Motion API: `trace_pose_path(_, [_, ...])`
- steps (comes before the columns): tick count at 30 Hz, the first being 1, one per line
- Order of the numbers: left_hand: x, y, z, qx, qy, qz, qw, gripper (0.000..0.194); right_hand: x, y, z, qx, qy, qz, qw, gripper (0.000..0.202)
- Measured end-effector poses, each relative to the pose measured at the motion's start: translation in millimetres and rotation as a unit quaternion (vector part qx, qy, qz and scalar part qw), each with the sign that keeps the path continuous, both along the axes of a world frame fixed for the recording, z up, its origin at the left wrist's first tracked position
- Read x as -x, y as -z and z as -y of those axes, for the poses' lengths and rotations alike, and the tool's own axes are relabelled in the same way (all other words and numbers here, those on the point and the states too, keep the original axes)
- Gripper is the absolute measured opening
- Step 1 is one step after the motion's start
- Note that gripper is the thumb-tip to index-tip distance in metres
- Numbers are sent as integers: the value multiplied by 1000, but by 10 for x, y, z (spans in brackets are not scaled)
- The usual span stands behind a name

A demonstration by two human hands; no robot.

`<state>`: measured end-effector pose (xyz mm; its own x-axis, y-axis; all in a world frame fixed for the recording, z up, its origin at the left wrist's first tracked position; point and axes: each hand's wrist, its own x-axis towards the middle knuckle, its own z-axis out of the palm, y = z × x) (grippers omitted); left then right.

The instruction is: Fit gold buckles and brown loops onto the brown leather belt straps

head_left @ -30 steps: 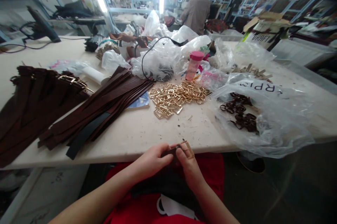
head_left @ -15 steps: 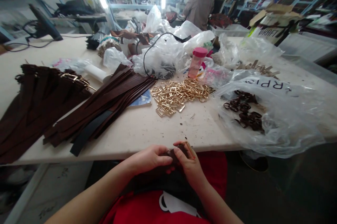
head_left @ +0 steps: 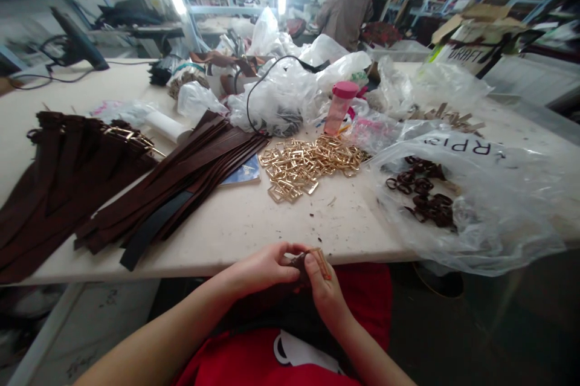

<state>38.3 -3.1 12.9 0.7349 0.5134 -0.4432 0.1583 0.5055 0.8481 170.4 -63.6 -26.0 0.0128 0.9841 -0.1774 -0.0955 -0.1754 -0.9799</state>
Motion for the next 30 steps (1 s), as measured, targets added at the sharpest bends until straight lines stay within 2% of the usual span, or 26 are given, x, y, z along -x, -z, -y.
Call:
trace_pose_path(2, [58,-45,11,5,5,-24,1000,52,-33,-21,-17,1,16,17,1000,43])
trace_pose_path(4, [198,-140,-12,-8,58,-84,995,48,-117,-57,-64,-7,74,57,996,45])
trace_pose_path(6, [375,-239,-71,-72,104,-180,975,41,-249,-89,-148,-17,138,109,984,45])
trace_pose_path(8, [519,-289,-149,-209,94,-296,927,35,-409,-83,-263,-24,164,158,973,46])
trace_pose_path(11, [560,-200,-250,-435,16,-425,793,29,-640,22,-463,-28,156,248,956,46])
trace_pose_path(12, [527,-136,-273,-465,-6,-439,768,27,-706,76,-525,-26,151,291,944,45])
trace_pose_path(14, [426,-1,-307,-501,-31,-451,738,23,-821,190,-625,-17,150,382,912,47])
trace_pose_path(17, [341,94,-387,-547,-45,-449,705,19,-943,346,-703,-34,152,461,874,55])
trace_pose_path(19, [420,40,-531,-574,-56,-451,681,21,-988,431,-718,-63,164,469,865,59])
trace_pose_path(25, [1115,-330,-1359,-578,-142,-563,574,25,-1008,565,-717,-81,204,464,858,58])
trace_pose_path(27, [1307,-359,-1567,-556,-154,-609,544,27,-1003,572,-712,-83,214,456,860,56])
trace_pose_path(30, [1466,-296,-1700,-530,-153,-657,514,27,-992,564,-704,-95,225,452,858,53])
